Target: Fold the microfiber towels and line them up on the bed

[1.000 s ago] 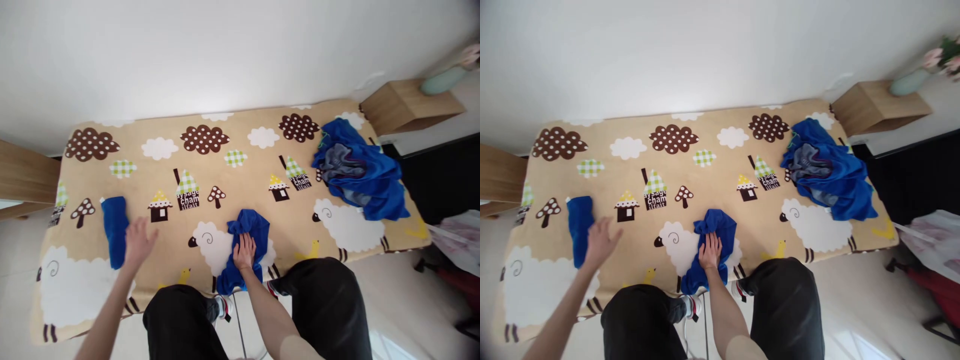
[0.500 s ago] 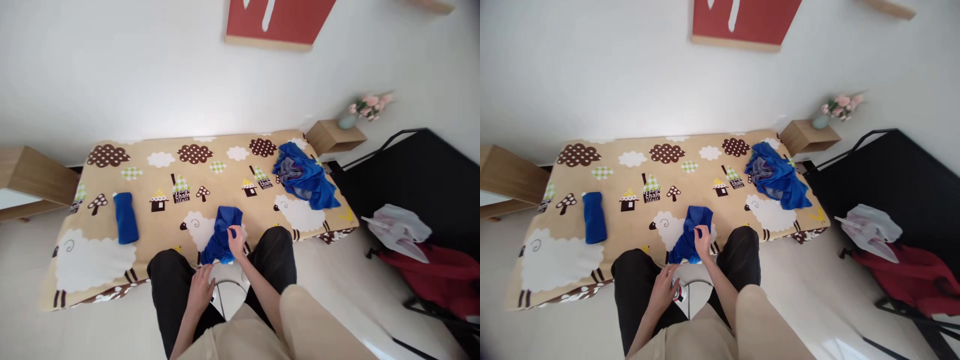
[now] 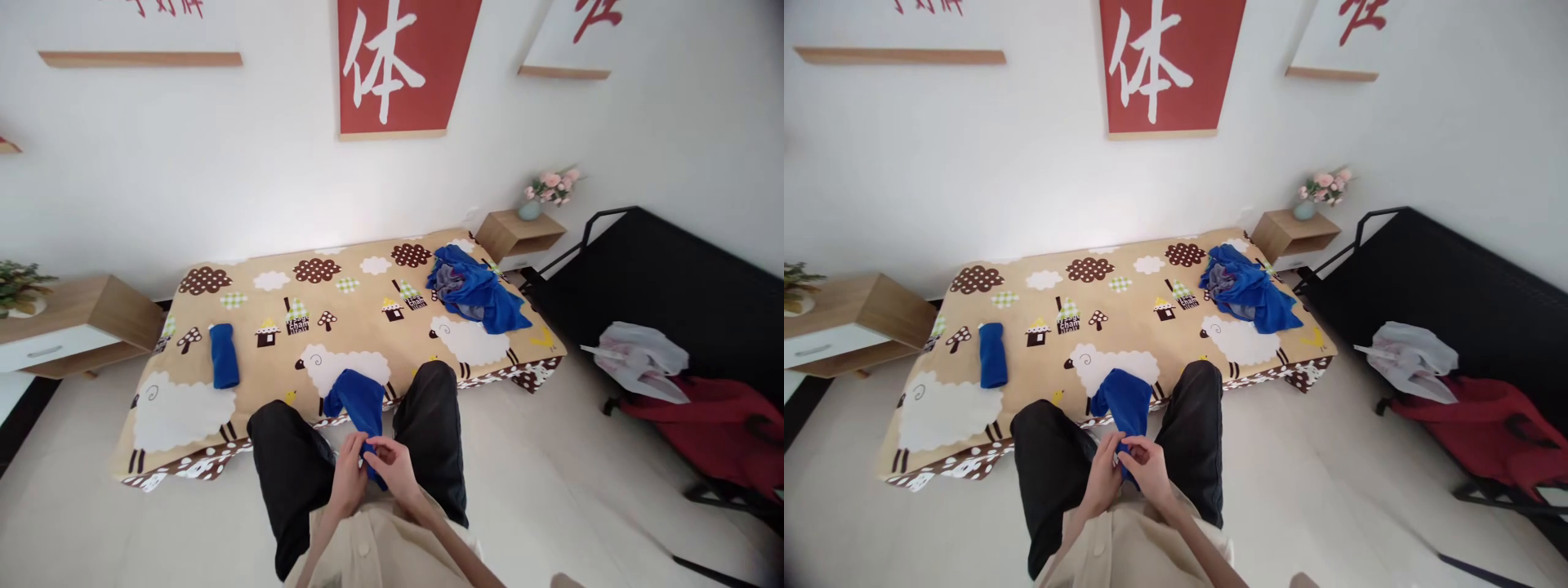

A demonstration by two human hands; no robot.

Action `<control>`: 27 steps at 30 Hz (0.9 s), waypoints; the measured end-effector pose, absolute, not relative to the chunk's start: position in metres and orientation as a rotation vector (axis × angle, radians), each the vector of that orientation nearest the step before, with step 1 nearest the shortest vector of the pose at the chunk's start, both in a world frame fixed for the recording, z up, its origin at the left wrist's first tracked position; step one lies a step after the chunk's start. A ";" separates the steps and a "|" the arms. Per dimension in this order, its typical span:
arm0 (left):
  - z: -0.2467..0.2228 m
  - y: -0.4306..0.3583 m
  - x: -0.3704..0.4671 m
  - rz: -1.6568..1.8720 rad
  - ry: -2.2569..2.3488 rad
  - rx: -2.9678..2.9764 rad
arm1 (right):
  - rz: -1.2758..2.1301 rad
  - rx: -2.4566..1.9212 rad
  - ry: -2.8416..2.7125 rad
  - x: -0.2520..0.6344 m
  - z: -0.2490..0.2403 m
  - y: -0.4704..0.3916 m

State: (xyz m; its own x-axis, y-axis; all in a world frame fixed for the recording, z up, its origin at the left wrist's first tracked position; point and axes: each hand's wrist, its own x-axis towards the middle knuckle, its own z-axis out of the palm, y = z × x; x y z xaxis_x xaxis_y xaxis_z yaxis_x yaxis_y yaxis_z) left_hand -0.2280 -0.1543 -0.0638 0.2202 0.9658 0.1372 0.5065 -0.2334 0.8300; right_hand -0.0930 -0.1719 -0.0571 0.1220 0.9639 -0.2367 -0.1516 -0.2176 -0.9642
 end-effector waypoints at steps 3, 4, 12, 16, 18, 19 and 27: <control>-0.058 -0.170 -0.230 0.891 1.423 1.695 | 1.355 -1.282 -0.998 -0.088 -0.047 -0.173; -0.053 -0.170 -0.234 0.899 1.442 1.685 | 1.342 -1.259 -1.051 -0.086 -0.043 -0.170; 0.016 -0.139 -0.265 1.171 1.539 1.942 | 0.940 -1.268 -1.359 -0.074 -0.006 -0.132; 0.052 -0.131 -0.274 1.193 1.544 2.215 | 0.776 -1.291 -1.450 -0.070 0.006 -0.119; 0.061 -0.125 -0.282 1.143 1.546 2.361 | 0.706 -1.337 -1.412 -0.062 0.012 -0.114; 0.064 -0.122 -0.287 1.117 1.566 2.430 | 0.661 -1.369 -1.385 -0.056 0.017 -0.112; 0.072 -0.108 -0.292 0.961 1.626 2.546 | 0.654 -1.388 -1.379 -0.034 0.061 -0.120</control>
